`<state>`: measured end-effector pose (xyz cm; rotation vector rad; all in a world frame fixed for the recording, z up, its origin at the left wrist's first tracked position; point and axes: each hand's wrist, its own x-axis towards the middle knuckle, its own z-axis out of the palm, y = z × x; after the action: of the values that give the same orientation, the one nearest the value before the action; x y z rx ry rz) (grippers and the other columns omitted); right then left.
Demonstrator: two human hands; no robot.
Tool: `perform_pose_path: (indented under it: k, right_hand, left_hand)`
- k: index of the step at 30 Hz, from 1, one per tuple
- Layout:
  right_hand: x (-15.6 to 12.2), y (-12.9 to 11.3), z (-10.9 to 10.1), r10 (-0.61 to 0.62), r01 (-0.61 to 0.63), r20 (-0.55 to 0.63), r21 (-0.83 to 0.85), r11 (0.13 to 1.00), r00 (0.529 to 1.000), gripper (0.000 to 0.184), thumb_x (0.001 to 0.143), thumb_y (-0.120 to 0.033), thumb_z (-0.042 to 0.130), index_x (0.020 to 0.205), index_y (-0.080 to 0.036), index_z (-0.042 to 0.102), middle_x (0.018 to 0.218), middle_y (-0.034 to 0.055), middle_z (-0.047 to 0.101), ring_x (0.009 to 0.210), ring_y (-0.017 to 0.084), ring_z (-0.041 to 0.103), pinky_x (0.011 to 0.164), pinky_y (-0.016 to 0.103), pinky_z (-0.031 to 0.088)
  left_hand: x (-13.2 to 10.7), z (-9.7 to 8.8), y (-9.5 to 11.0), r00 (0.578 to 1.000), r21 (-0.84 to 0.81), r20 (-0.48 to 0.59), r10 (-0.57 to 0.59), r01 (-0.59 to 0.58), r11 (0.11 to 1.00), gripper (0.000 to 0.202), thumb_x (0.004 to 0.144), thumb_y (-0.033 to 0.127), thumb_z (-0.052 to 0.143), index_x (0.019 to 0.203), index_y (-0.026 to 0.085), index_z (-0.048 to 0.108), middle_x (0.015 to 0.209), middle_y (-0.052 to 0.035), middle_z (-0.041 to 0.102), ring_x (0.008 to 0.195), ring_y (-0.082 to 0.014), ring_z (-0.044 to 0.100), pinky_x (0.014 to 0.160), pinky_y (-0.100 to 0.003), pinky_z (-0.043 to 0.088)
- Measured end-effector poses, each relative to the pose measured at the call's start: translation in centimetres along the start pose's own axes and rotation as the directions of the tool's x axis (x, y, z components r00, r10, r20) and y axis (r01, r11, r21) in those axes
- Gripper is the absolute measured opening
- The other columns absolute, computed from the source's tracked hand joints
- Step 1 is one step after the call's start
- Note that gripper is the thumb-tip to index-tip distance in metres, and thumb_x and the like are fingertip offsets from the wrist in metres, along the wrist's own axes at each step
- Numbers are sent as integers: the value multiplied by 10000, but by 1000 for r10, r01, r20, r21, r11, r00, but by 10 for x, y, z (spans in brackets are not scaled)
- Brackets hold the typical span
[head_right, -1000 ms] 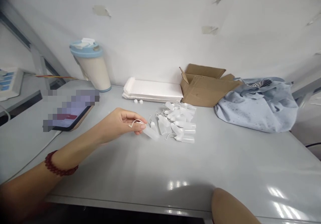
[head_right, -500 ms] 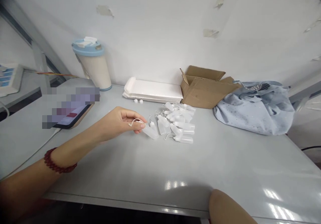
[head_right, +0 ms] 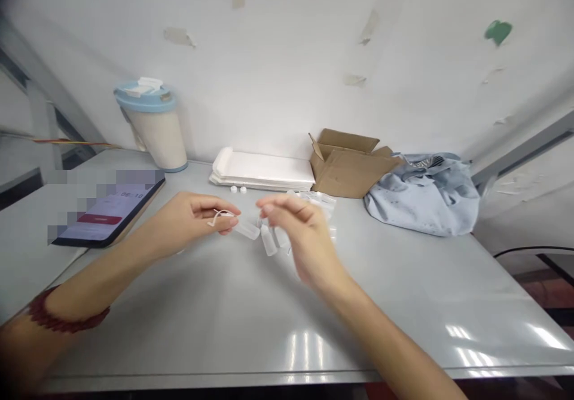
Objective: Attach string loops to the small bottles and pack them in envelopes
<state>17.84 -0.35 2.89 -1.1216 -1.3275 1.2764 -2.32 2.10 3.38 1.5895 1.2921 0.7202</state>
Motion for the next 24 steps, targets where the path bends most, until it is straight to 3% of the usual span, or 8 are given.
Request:
perform_pose_path:
  k: [2, 6, 13, 19, 24]
  right_hand:
    - [2, 10, 1, 51, -54, 37, 85, 995, 998, 100, 794, -310, 658, 814, -234, 719, 781, 11, 618, 707, 133, 509, 716, 301, 429]
    - [2, 28, -1, 148, -165, 106, 168, 972, 983, 130, 761, -334, 691, 829, -238, 748, 744, 6, 589, 655, 113, 429, 659, 279, 371]
    - [-2, 31, -3, 210, -236, 132, 227, 945, 969, 156, 725, -352, 720, 820, -236, 758, 702, 4, 569, 635, 110, 425, 624, 276, 353]
    - [-5, 32, -2, 179, -196, 120, 152, 969, 977, 149, 734, -359, 716, 825, -245, 745, 782, 16, 616, 704, 128, 481, 648, 276, 379]
    - [-7, 29, -1, 26, -12, 99, -141, 990, 995, 229, 705, -362, 733, 904, -258, 692, 882, 9, 625, 812, 158, 541, 721, 302, 420]
  left_hand:
    - [-2, -1, 1, 1000, -3, -4, -18, 18, 1000, 229, 718, 350, 669, 873, 187, 710, 684, -2, 708, 748, -189, 673, 687, -252, 510]
    - [-5, -2, 2, 999, -19, 24, -24, 24, 1000, 220, 711, 377, 683, 852, 212, 719, 657, 4, 696, 720, -185, 666, 654, -237, 511]
    - [-9, 1, -1, 995, -84, 80, -59, 66, 994, 255, 674, 410, 732, 868, 246, 717, 674, 17, 691, 682, -165, 652, 592, -214, 500]
    - [-9, 8, -7, 995, -148, 81, -62, 73, 986, 298, 656, 422, 750, 872, 225, 696, 768, 0, 717, 734, -165, 655, 598, -207, 490]
    - [-8, 13, -9, 998, -148, 38, -54, 59, 987, 302, 658, 423, 741, 859, 206, 684, 774, -23, 727, 755, -203, 671, 635, -253, 513]
